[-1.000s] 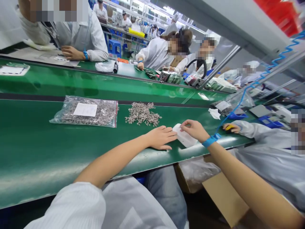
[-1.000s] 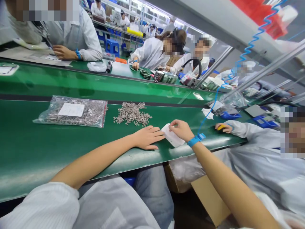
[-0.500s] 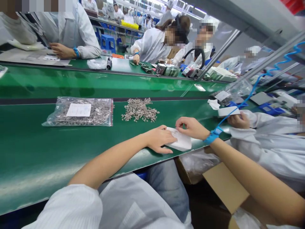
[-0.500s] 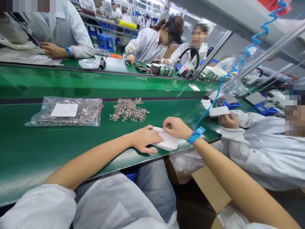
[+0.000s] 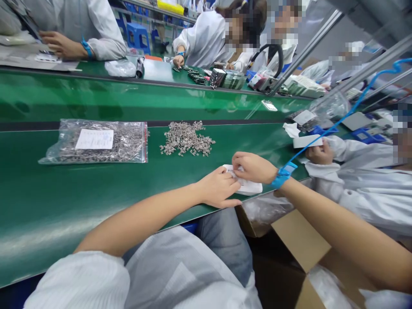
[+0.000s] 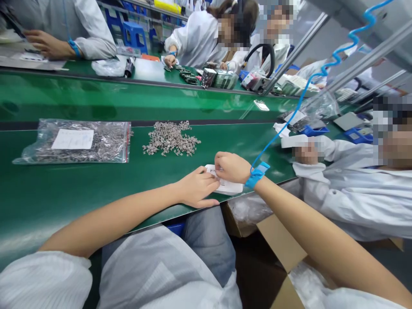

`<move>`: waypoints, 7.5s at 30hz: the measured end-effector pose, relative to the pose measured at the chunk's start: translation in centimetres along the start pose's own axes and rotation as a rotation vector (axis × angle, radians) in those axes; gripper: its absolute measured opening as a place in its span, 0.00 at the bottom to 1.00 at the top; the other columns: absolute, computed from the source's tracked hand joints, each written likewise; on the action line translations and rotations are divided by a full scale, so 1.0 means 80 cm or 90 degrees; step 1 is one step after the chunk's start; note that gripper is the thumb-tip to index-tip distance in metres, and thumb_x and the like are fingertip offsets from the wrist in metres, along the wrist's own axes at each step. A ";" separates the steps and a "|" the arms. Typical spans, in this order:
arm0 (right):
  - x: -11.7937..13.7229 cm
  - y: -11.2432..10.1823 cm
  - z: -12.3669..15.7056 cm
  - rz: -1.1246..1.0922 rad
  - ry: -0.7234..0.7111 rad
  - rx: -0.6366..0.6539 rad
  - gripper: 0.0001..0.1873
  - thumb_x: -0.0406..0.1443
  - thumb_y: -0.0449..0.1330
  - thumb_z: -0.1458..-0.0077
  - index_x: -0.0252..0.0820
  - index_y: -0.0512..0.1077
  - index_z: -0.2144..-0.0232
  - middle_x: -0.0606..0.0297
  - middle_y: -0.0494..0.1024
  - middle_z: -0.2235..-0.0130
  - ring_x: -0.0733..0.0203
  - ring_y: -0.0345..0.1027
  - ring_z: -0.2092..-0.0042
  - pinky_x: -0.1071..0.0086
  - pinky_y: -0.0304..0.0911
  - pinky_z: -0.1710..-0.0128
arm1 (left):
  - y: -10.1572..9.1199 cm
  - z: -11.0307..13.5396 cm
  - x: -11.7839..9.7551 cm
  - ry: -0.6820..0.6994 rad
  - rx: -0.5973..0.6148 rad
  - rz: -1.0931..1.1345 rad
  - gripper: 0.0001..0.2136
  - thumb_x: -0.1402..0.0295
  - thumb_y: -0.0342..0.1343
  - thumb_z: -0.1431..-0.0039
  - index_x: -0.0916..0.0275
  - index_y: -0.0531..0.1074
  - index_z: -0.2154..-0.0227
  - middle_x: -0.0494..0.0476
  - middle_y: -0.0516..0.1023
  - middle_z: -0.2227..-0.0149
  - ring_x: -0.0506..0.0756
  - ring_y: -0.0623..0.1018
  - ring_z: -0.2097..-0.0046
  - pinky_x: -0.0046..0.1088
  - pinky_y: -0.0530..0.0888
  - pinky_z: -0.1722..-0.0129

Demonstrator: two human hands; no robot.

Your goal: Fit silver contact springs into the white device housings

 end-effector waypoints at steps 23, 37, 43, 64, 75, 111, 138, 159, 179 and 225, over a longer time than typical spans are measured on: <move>0.003 0.004 0.049 0.088 0.030 -0.183 0.09 0.35 0.59 0.38 0.38 0.76 0.70 0.57 0.77 0.63 0.53 0.66 0.60 0.62 0.56 0.63 | -0.002 0.003 0.005 -0.070 -0.018 0.046 0.24 0.47 0.47 0.35 0.65 0.73 0.56 0.67 0.79 0.52 0.70 0.68 0.42 0.51 0.57 0.51; 0.008 0.003 0.058 0.100 0.079 -0.255 0.07 0.35 0.61 0.39 0.38 0.77 0.67 0.59 0.78 0.63 0.54 0.66 0.62 0.62 0.52 0.65 | 0.003 0.002 0.005 -0.063 -0.008 0.039 0.24 0.48 0.44 0.34 0.65 0.72 0.56 0.67 0.78 0.50 0.68 0.66 0.41 0.52 0.56 0.50; 0.012 0.005 0.066 0.093 0.031 -0.280 0.11 0.35 0.59 0.36 0.40 0.80 0.68 0.60 0.79 0.62 0.56 0.65 0.62 0.62 0.52 0.65 | 0.003 0.003 0.005 -0.060 -0.013 0.029 0.25 0.47 0.44 0.34 0.65 0.72 0.55 0.67 0.78 0.49 0.68 0.68 0.43 0.53 0.57 0.50; 0.030 0.005 0.073 0.126 -0.036 -0.310 0.09 0.33 0.58 0.35 0.40 0.78 0.66 0.59 0.78 0.60 0.56 0.63 0.60 0.61 0.51 0.62 | 0.002 0.001 0.005 -0.058 -0.008 0.044 0.27 0.45 0.43 0.34 0.65 0.71 0.54 0.68 0.77 0.51 0.67 0.70 0.45 0.51 0.58 0.50; 0.030 0.008 0.067 0.131 0.001 -0.230 0.11 0.34 0.56 0.35 0.43 0.79 0.63 0.59 0.79 0.59 0.54 0.63 0.58 0.59 0.50 0.60 | 0.001 0.000 -0.003 -0.053 -0.007 0.001 0.28 0.46 0.40 0.33 0.66 0.72 0.52 0.69 0.77 0.50 0.67 0.71 0.46 0.52 0.58 0.48; -0.083 -0.022 0.106 -0.108 0.348 -0.552 0.06 0.38 0.58 0.47 0.44 0.71 0.73 0.61 0.76 0.71 0.55 0.68 0.68 0.61 0.64 0.63 | 0.006 -0.003 -0.002 -0.082 -0.009 0.043 0.27 0.44 0.44 0.36 0.64 0.72 0.55 0.66 0.80 0.54 0.66 0.72 0.48 0.48 0.57 0.52; -0.193 0.095 0.077 -0.432 0.423 -0.424 0.09 0.42 0.66 0.50 0.45 0.74 0.76 0.59 0.76 0.75 0.56 0.66 0.71 0.60 0.55 0.68 | -0.197 0.335 -0.048 -0.543 0.166 -0.336 0.23 0.60 0.50 0.36 0.58 0.68 0.40 0.63 0.75 0.41 0.64 0.75 0.44 0.42 0.61 0.49; 0.005 -0.017 -0.092 -0.286 -0.270 -0.475 0.10 0.26 0.55 0.51 0.39 0.73 0.66 0.59 0.71 0.63 0.56 0.66 0.60 0.65 0.62 0.59 | -0.050 0.052 0.167 -0.460 -0.025 -0.256 0.07 0.75 0.55 0.48 0.61 0.73 0.66 0.57 0.77 0.64 0.58 0.73 0.57 0.39 0.63 0.58; 0.011 0.017 -0.096 -0.122 -0.259 -0.402 0.09 0.34 0.56 0.34 0.38 0.73 0.66 0.57 0.74 0.64 0.53 0.64 0.61 0.63 0.57 0.62 | -0.039 0.051 0.160 -0.467 0.033 -0.178 0.05 0.64 0.57 0.39 0.60 0.72 0.65 0.57 0.77 0.62 0.59 0.71 0.55 0.41 0.54 0.61; -0.128 0.012 0.046 -0.180 0.350 -0.436 0.09 0.33 0.59 0.43 0.43 0.81 0.64 0.59 0.84 0.61 0.50 0.80 0.57 0.61 0.72 0.55 | -0.028 0.013 0.061 -0.139 -0.017 -0.116 0.17 0.58 0.49 0.32 0.62 0.69 0.46 0.64 0.76 0.48 0.62 0.71 0.47 0.41 0.62 0.50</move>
Point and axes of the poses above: each hand's wrist, its own z-axis away from the middle knuckle, its own y-axis out of the palm, x = y × z, the point moved 9 cm from there along -z, towards the middle knuckle
